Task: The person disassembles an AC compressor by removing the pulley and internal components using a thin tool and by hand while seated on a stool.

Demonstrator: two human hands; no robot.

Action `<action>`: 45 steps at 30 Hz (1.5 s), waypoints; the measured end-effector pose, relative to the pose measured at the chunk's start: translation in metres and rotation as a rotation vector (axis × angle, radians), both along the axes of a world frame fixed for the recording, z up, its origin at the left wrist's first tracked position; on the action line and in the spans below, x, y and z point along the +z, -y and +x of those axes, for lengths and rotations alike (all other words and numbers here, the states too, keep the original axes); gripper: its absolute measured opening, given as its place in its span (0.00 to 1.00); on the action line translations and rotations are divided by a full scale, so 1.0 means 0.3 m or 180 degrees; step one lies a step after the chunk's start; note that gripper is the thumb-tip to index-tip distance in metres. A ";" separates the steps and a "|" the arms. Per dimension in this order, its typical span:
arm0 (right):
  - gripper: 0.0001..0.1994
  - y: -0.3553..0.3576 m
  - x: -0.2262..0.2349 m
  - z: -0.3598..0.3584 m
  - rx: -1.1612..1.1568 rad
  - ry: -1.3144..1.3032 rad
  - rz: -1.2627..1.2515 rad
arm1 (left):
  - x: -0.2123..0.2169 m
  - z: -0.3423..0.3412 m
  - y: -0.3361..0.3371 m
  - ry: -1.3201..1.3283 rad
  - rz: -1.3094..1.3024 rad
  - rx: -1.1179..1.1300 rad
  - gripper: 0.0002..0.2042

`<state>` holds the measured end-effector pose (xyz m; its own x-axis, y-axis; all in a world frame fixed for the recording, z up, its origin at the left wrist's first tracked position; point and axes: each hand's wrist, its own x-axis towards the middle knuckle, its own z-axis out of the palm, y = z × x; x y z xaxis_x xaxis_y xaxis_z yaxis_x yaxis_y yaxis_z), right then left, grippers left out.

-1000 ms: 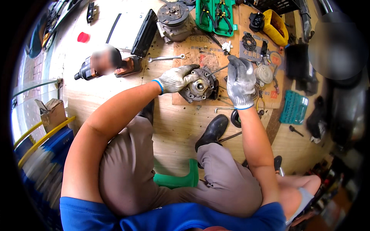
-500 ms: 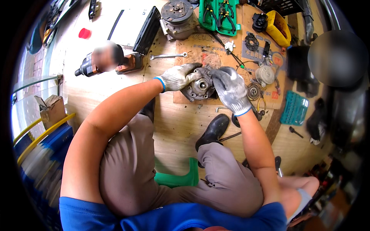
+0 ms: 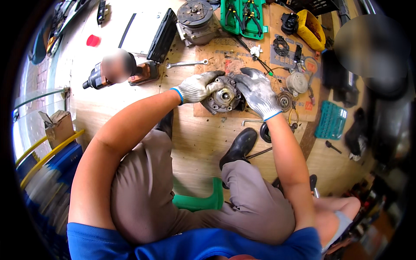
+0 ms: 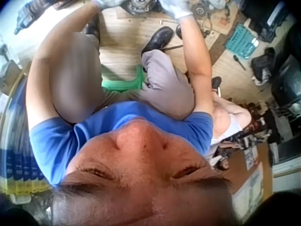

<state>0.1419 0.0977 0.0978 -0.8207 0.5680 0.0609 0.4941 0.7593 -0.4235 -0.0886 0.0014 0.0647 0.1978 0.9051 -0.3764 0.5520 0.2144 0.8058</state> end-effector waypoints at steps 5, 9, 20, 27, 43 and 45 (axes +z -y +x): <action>0.13 -0.007 -0.040 -0.016 0.0046 0.0463 0.0228 | -0.011 0.006 -0.016 0.0073 0.0093 -0.0037 0.29; 0.14 0.018 -0.101 -0.036 -0.0059 0.0716 0.1197 | -0.039 0.002 -0.009 0.0051 0.0204 -0.0064 0.28; 0.22 -0.108 0.005 0.417 -0.1885 0.0302 -0.0563 | -0.038 0.006 -0.019 0.0022 0.0061 -0.0096 0.30; 0.16 0.133 -0.195 0.505 -0.1745 0.1731 -0.1030 | -0.019 0.005 -0.018 0.0051 0.0011 -0.0113 0.28; 0.07 0.306 -0.433 0.395 -0.0029 0.1668 0.0668 | -0.012 0.004 -0.021 0.0157 -0.0078 -0.0103 0.29; 0.10 0.285 -0.427 0.391 0.0048 0.1742 0.0409 | -0.008 0.002 -0.018 0.0123 -0.0110 -0.0099 0.29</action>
